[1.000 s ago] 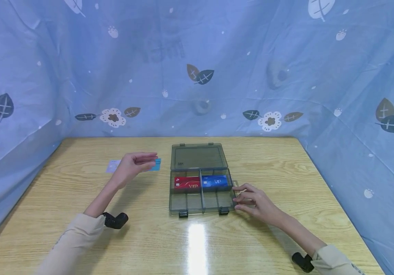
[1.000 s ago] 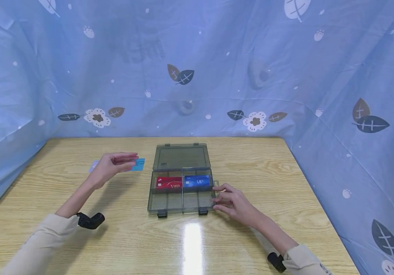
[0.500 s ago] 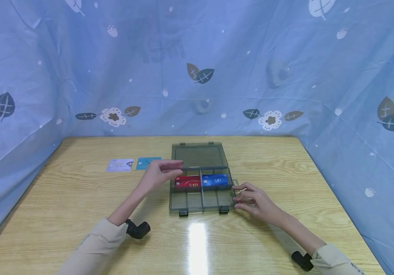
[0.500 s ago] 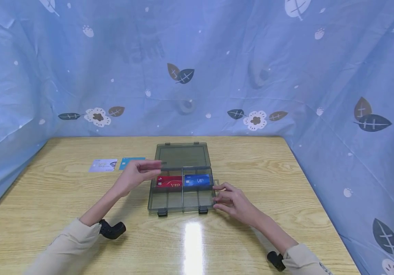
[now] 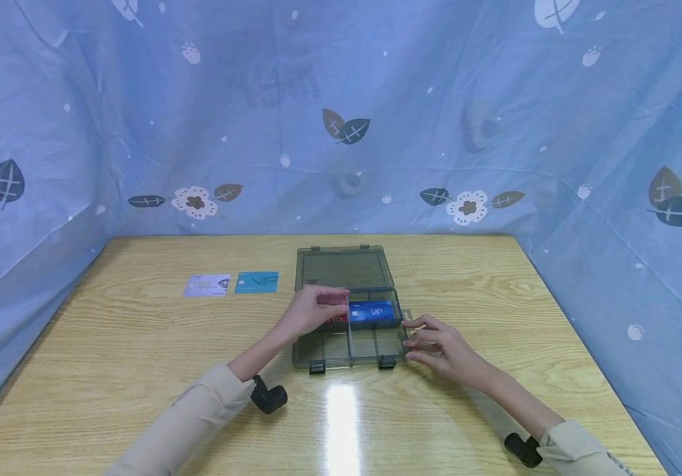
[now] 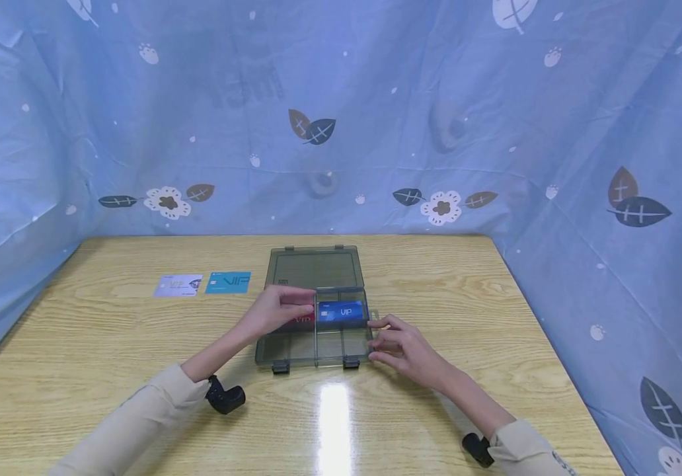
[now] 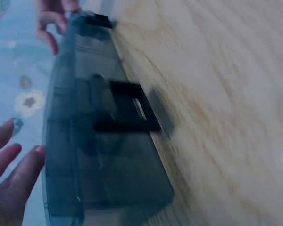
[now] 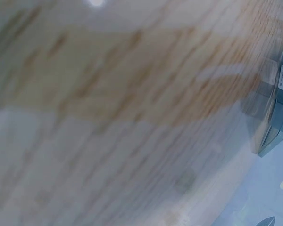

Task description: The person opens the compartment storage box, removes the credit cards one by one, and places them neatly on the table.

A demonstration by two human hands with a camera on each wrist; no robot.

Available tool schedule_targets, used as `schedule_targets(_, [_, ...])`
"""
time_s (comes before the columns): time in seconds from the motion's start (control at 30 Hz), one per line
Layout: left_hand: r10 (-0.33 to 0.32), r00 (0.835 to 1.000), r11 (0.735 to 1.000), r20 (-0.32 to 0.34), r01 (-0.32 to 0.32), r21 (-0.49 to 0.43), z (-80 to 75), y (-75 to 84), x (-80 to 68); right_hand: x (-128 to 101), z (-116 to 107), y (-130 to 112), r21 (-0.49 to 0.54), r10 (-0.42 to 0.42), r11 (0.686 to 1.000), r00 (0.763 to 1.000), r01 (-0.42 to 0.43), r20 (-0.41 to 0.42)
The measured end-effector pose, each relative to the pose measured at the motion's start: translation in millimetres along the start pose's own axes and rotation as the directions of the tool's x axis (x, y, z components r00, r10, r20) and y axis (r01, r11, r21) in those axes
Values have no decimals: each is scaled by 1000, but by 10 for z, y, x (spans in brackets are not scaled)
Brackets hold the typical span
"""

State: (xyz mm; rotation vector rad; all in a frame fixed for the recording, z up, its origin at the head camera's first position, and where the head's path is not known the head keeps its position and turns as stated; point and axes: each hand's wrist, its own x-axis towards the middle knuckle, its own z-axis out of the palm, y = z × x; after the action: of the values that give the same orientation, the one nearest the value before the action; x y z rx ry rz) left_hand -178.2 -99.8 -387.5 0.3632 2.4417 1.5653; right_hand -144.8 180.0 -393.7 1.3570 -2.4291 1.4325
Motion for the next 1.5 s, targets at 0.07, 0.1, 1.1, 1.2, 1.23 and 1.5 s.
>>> schedule_targets(0.07, [23,1000,993,9,-24,112,33,8,22,1,-1,2,-2,1,1000,1000,-1,1])
schedule_targets(0.1, [33,999,986,16,-35,165,51,17,34,1,-2,3,-2,1,1000,1000,-1,2])
schedule_targets(1.1, [-333,936,569,115,101,816,385,414,288,24,4,4,13,-21,1000,1000,21,-5])
schedule_targets(1.2, [-423,892,538,160,106,836,403,479,320,40,20,-3,13,-32,999,999,32,-1])
schedule_targets(1.23, [-435,885,535,165,107,838,405,491,324,44,24,-3,11,-35,999,999,35,-1])
schedule_targets(1.5, [-382,905,607,186,94,789,461,401,318,-43,34,169,27,-1,1000,1000,1,-9])
